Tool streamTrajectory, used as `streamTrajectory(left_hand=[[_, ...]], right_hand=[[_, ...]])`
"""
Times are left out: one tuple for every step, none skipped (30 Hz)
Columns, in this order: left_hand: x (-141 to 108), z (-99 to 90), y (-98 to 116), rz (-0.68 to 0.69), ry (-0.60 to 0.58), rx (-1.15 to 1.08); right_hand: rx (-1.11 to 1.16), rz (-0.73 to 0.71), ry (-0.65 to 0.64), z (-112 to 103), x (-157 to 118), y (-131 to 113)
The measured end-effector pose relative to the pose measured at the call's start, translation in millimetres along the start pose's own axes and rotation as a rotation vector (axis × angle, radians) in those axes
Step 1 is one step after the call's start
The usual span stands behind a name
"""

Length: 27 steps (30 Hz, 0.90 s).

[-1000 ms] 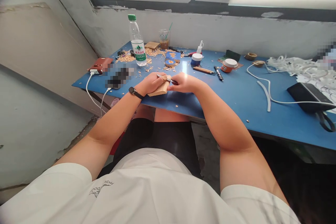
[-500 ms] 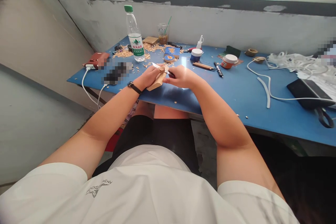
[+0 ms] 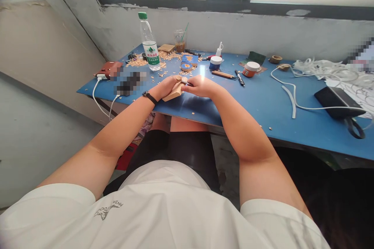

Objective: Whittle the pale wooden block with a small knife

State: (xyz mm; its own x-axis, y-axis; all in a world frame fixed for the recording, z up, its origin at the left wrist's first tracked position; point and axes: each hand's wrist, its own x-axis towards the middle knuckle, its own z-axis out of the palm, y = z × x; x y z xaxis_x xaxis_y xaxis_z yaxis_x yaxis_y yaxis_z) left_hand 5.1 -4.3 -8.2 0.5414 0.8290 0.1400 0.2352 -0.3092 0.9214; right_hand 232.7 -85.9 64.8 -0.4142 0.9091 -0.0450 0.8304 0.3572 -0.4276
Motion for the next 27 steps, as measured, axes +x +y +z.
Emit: streamTrajectory(left_hand=[[-2, -1.0, 2, 0.041, -0.006, 0.035], [-4, -1.9, 4, 0.077, -0.011, 0.061], [-5, -2.7, 5, 0.103, -0.015, 0.076], [-6, -3.4, 6, 0.118, -0.019, 0.08], [-7, -4.1, 7, 0.126, -0.026, 0.08], [-7, -4.9, 7, 0.133, -0.037, 0.081], [-7, -5.7, 6, 0.141, -0.047, 0.083], [-6, -6.7, 5, 0.148, -0.054, 0.088], [-4, -7.6, 3, 0.152, -0.058, 0.093], [-3, -8.4, 1, 0.152, -0.054, 0.094], [-2, -9.0, -1, 0.147, -0.045, 0.09], [-1, -9.3, -2, 0.139, -0.033, 0.083], [0, -9.3, -4, 0.13, -0.02, 0.076], [1, -8.8, -5, 0.123, -0.01, 0.072], [2, -8.1, -5, 0.118, 0.0, 0.071], [2, -7.2, -5, 0.109, 0.007, 0.073], [2, -6.2, -4, 0.098, 0.012, 0.079], [2, -5.2, -3, 0.084, 0.016, 0.088], [2, -4.4, -2, 0.07, 0.022, 0.097], [3, -3.8, 0, 0.056, 0.032, 0.104], [3, -3.4, 1, 0.043, 0.044, 0.109], [3, -3.2, 3, 0.035, 0.058, 0.112], [4, -3.1, 5, 0.03, 0.074, 0.114], [4, -2.9, 6, 0.027, 0.09, 0.117], [4, -2.6, 7, 0.024, 0.107, 0.117], [5, -2.1, 7, 0.019, 0.122, 0.11], [4, -1.1, 8, 0.009, 0.133, 0.091]], right_hand=[[-0.025, 0.018, -0.004, -1, -1, -3], [-0.048, 0.038, -0.009, -2, -2, -6], [-0.066, 0.056, -0.018, -3, -3, -8], [-0.083, 0.07, -0.025, -3, -3, -10], [-0.098, 0.082, -0.03, -3, -3, -12], [-0.111, 0.09, -0.033, -3, -3, -13], [-0.126, 0.094, -0.03, -3, -2, -14], [-0.144, 0.095, -0.022, -2, -1, -14], [-0.164, 0.094, -0.012, -1, 0, -14], [-0.186, 0.091, -0.002, 0, 1, -14], [-0.208, 0.089, 0.011, 1, 1, -14], [-0.228, 0.088, 0.024, 2, 1, -13], [-0.247, 0.088, 0.034, 2, 2, -12], [-0.263, 0.087, 0.041, 3, 2, -11], [-0.28, 0.086, 0.045, 4, 2, -10], [-0.295, 0.081, 0.047, 4, 3, -8], [-0.311, 0.075, 0.047, 5, 3, -6], [-0.324, 0.068, 0.049, 5, 5, -3], [-0.334, 0.063, 0.055, 5, 6, 0], [-0.339, 0.062, 0.064, 6, 8, 3], [-0.336, 0.066, 0.076, 6, 10, 7], [-0.328, 0.077, 0.087, 7, 12, 10], [-0.316, 0.092, 0.094, 7, 14, 13], [-0.299, 0.107, 0.101, 7, 15, 15], [-0.278, 0.117, 0.108, 7, 16, 17], [-0.256, 0.116, 0.115, 7, 16, 18], [-0.232, 0.099, 0.12, 7, 15, 18]])
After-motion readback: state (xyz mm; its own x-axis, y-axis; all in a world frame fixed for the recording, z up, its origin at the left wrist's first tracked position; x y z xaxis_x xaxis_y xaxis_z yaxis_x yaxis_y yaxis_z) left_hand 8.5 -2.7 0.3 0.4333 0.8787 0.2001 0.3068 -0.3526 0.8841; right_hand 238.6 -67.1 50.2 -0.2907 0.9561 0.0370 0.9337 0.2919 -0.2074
